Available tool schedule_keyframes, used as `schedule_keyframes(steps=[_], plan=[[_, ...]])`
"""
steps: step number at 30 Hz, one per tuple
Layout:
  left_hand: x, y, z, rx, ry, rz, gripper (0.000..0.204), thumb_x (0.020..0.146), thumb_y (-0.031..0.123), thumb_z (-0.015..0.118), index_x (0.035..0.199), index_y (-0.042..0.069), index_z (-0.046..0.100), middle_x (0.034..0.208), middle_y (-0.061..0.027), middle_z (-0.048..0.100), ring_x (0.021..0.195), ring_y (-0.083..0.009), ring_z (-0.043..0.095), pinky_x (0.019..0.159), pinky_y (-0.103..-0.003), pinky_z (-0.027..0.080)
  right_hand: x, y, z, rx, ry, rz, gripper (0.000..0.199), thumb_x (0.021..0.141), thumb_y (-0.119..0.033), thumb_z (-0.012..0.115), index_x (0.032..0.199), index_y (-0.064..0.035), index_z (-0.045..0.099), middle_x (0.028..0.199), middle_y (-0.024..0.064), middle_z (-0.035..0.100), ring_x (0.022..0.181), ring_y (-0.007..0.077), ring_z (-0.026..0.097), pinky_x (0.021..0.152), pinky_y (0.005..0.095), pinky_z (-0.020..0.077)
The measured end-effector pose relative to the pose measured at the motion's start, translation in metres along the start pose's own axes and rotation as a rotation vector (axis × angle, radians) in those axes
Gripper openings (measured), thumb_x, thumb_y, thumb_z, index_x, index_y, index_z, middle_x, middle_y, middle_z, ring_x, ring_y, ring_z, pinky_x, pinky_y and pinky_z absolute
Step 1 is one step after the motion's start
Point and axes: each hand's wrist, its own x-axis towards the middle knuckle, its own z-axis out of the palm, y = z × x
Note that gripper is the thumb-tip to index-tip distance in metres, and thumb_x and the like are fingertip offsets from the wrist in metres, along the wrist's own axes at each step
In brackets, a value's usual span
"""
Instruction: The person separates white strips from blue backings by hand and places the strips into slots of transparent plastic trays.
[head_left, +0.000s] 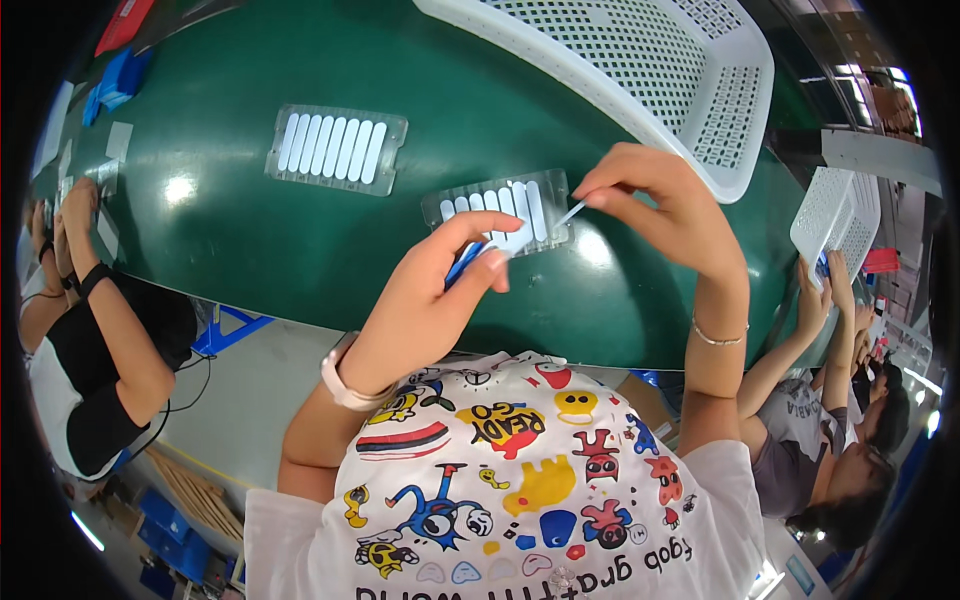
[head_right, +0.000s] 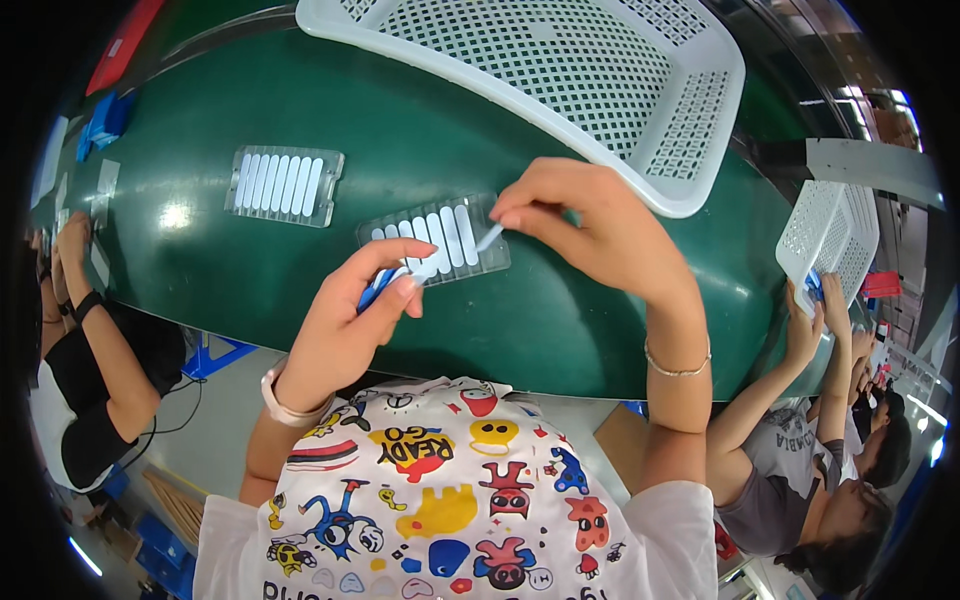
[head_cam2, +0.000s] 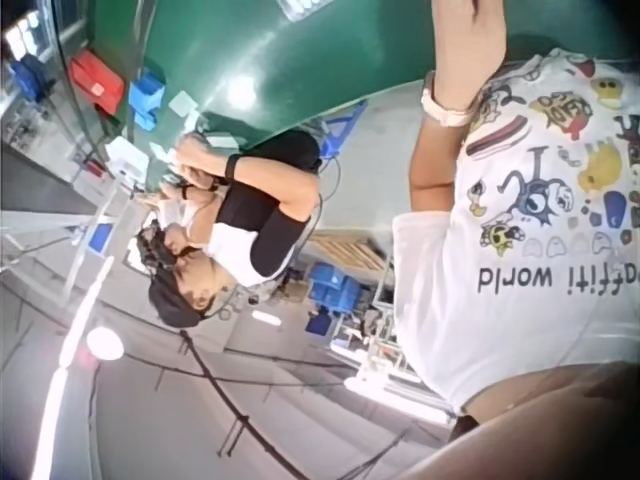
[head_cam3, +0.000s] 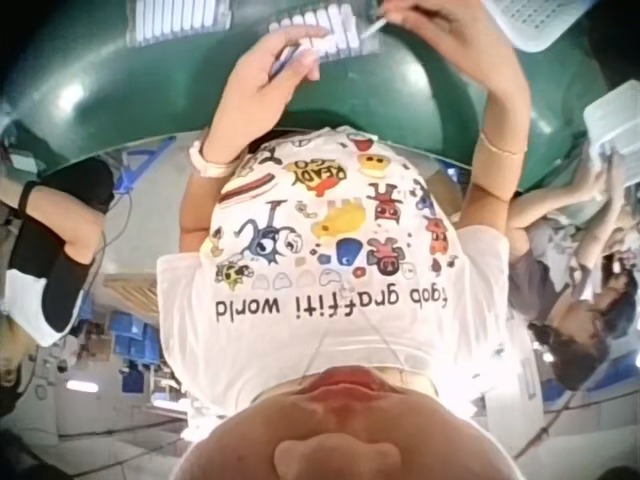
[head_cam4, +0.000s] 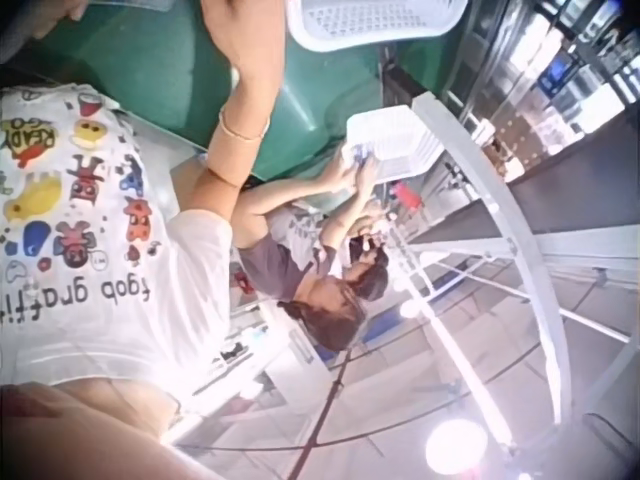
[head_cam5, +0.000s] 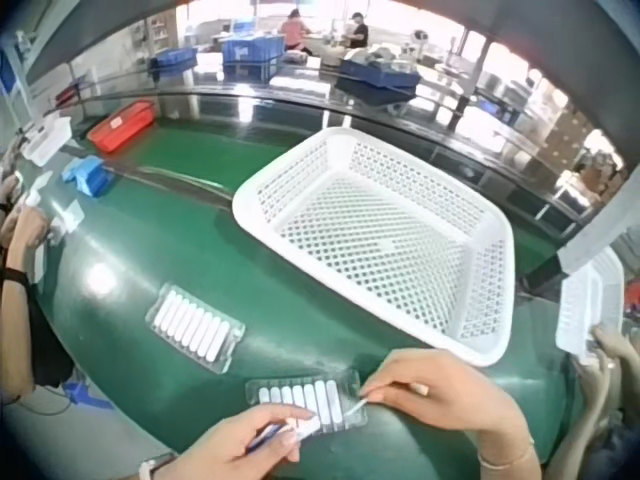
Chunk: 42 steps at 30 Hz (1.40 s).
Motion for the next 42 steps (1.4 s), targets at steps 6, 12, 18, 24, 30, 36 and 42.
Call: schedule_keyframes(steps=[6,12,18,24,30,36,42], plan=[[-0.010,-0.006,0.004,0.728,-0.003,0.289,0.042,0.092,0.003,0.044,0.133,0.006,0.041,0.066,-0.0142,0.053,0.054,-0.0262,0.052,0.056,-0.034,0.042,0.020,0.012,0.024,-0.197,-0.032,-0.064,0.015,0.076,-0.006,0.069,0.087,0.0011,0.062,0.077,0.0095,0.057,0.066,0.0208,0.053,0.061,0.0310,0.0450],[-0.022,-0.015,0.002,1.083,-0.070,0.238,0.056,0.087,0.005,0.048,0.140,0.000,0.030,0.082,-0.0205,0.062,0.060,-0.0349,0.060,0.056,-0.043,0.047,0.013,0.018,0.032,-0.169,0.089,0.131,0.026,0.075,-0.018,0.074,0.090,-0.0029,0.058,0.086,0.0077,0.056,0.081,0.0225,0.055,0.071,0.0331,0.0459],[-0.020,-0.021,0.002,1.296,-0.086,0.231,0.060,0.086,0.005,0.049,0.141,-0.002,0.027,0.083,-0.0192,0.062,0.061,-0.0344,0.061,0.055,-0.042,0.049,0.006,0.021,0.046,-0.157,0.235,0.107,0.026,0.078,-0.021,0.072,0.090,-0.0031,0.059,0.086,0.0076,0.056,0.084,0.0216,0.055,0.074,0.0325,0.0468],[-0.024,-0.022,-0.007,1.135,0.068,0.365,0.045,0.088,0.004,0.046,0.133,0.002,0.039,0.077,-0.0189,0.060,0.061,-0.0351,0.059,0.054,-0.042,0.046,-0.010,0.019,0.052,-0.313,0.172,-0.181,0.069,0.067,-0.027,0.080,0.126,-0.0059,0.051,0.120,0.0108,0.050,0.108,0.0294,0.045,0.097,0.0364,0.0359],[-0.044,-0.025,-0.039,-0.096,0.304,0.280,0.016,0.099,0.014,0.045,0.104,0.003,0.055,0.060,0.0070,0.034,0.048,0.0000,0.025,0.043,-0.018,0.018,-0.020,0.013,0.073,-0.415,0.375,-0.062,0.073,0.061,-0.035,0.083,0.123,-0.0068,0.055,0.116,0.0093,0.052,0.104,0.0281,0.046,0.091,0.0390,0.0339],[-0.052,-0.036,-0.093,-0.613,0.516,0.435,0.034,0.101,0.036,0.036,0.078,0.012,0.044,0.055,0.0046,0.028,0.043,-0.0049,0.023,0.038,-0.021,0.018,0.031,-0.004,0.097,-0.480,0.456,-0.105,0.073,0.060,-0.032,0.083,0.119,-0.0002,0.055,0.113,0.0099,0.052,0.102,0.0282,0.044,0.088,0.0387,0.0339],[-0.063,-0.047,-0.122,-1.123,0.184,0.483,0.042,0.100,0.036,0.034,0.064,0.013,0.033,0.051,0.0026,0.027,0.040,-0.0074,0.023,0.035,-0.021,0.019,0.094,-0.028,0.141,-0.490,0.460,-0.181,0.074,0.063,-0.038,0.082,0.120,-0.0008,0.053,0.114,0.0105,0.050,0.104,0.0280,0.044,0.085,0.0390,0.0338]])
